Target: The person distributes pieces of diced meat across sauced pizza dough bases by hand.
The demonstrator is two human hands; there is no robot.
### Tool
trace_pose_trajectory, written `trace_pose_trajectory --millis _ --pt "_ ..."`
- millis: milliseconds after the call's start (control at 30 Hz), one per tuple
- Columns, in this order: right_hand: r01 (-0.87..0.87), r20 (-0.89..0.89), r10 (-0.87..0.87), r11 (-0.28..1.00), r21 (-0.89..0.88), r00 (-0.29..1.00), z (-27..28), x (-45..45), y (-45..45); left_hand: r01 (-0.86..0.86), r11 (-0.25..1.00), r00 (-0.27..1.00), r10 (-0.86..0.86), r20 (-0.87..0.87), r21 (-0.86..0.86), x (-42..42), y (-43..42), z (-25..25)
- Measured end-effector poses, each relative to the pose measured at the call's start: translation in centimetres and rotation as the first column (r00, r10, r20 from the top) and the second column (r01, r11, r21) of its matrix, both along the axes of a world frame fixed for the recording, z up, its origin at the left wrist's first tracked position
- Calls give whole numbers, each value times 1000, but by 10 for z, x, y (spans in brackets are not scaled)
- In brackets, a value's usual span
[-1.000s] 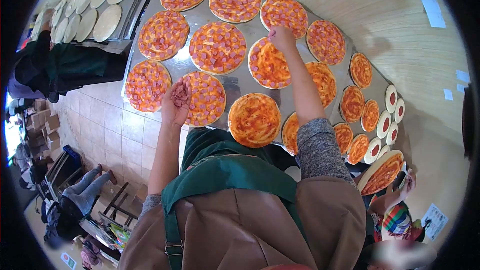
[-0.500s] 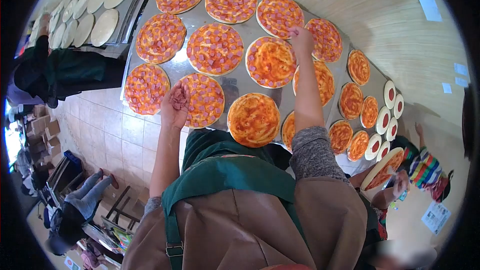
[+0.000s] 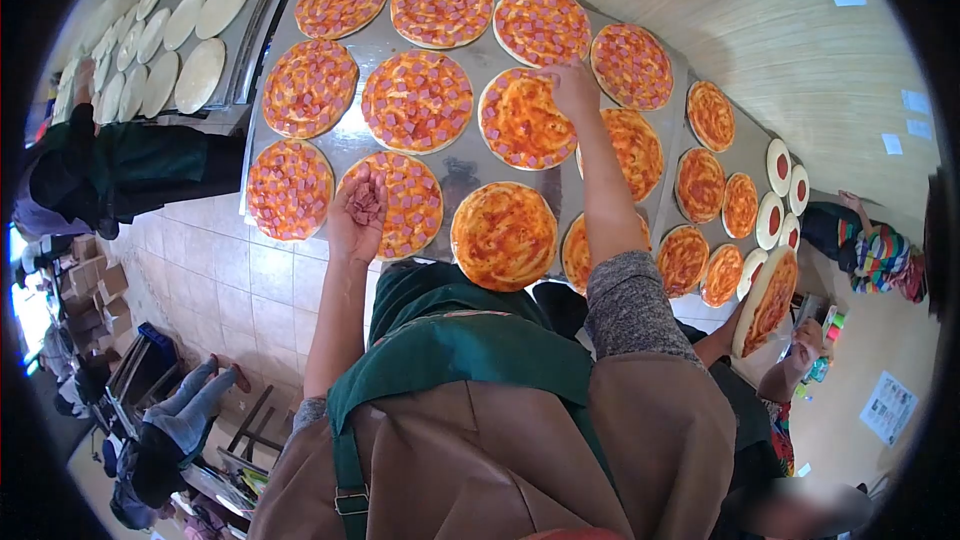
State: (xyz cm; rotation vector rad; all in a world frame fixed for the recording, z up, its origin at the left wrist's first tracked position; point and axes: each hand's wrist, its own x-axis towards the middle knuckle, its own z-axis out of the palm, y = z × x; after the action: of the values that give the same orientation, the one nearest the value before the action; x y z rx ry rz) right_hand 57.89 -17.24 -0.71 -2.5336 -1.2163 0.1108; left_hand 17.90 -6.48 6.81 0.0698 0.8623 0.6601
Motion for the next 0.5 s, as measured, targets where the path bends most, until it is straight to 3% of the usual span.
trace_pose_trajectory --millis 167,267,367,433,500 --pt "-20 -100 17 999 -31 995 10 -8 1 18 1000 1000 -18 6 6 -2 -3 -3" --pt "10 -7 -10 1000 30 1000 12 -9 -2 30 999 1000 -30 -2 25 -5 -5 -4" --pt "31 -69 -37 997 -77 997 5 -4 -6 54 998 998 -52 -25 44 -7 -7 -4" --pt "30 -50 -29 999 16 998 24 -22 -2 87 993 994 -82 -67 80 -4 -10 -3" --pt "-15 -70 21 996 83 997 55 -53 6 83 992 997 -83 -1 91 1 -15 -3"
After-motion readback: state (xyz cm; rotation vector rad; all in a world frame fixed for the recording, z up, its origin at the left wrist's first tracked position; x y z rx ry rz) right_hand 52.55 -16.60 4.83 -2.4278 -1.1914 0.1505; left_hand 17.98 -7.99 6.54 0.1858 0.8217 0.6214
